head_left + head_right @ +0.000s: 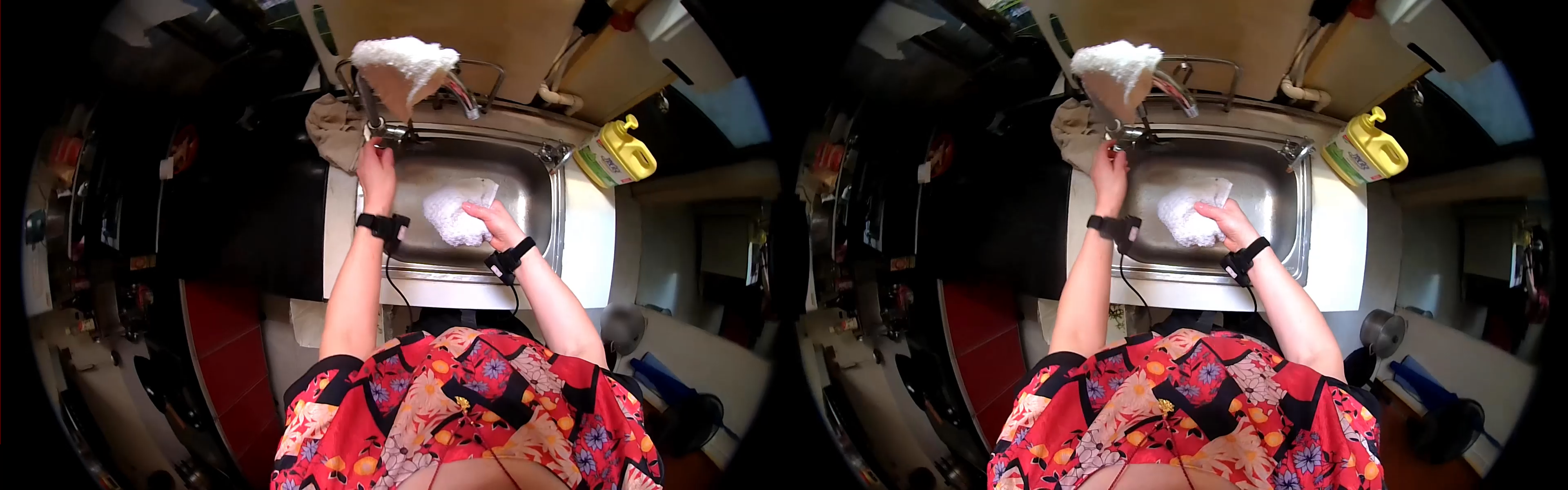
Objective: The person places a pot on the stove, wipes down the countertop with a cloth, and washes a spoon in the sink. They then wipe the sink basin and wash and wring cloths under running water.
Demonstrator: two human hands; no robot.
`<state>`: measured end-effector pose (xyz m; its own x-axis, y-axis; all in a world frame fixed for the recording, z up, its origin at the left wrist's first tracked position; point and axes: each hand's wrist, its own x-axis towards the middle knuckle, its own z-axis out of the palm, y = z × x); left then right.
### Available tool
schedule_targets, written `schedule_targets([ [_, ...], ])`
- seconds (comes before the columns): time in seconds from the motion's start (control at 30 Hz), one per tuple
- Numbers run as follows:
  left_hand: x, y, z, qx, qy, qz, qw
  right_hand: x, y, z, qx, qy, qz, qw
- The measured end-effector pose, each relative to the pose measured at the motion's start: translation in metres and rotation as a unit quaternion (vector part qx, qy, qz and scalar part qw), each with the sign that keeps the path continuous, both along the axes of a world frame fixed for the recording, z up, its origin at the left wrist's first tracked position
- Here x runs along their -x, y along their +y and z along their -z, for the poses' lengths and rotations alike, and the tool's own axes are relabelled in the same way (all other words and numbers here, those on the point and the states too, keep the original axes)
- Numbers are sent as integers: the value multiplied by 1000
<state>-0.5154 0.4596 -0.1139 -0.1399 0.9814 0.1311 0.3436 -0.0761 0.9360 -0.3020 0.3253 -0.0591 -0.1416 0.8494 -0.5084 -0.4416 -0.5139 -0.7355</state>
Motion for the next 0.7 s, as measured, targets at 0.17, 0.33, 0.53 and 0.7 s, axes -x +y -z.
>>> schedule_targets([
  [0.17,-24,14,-27,72,-5,29,997,-12,5,8,10,-45,21,999],
  [0.33,-36,17,-12,-11,70,57,996,-14,20,9,-3,26,32,999],
  [0.53,-39,-16,6,104,-120,-9,987,-10,30,12,-30,44,70,996],
  [0.7,-57,-48,-8,446,-333,55,829,-17,34,22,-20,59,45,997],
])
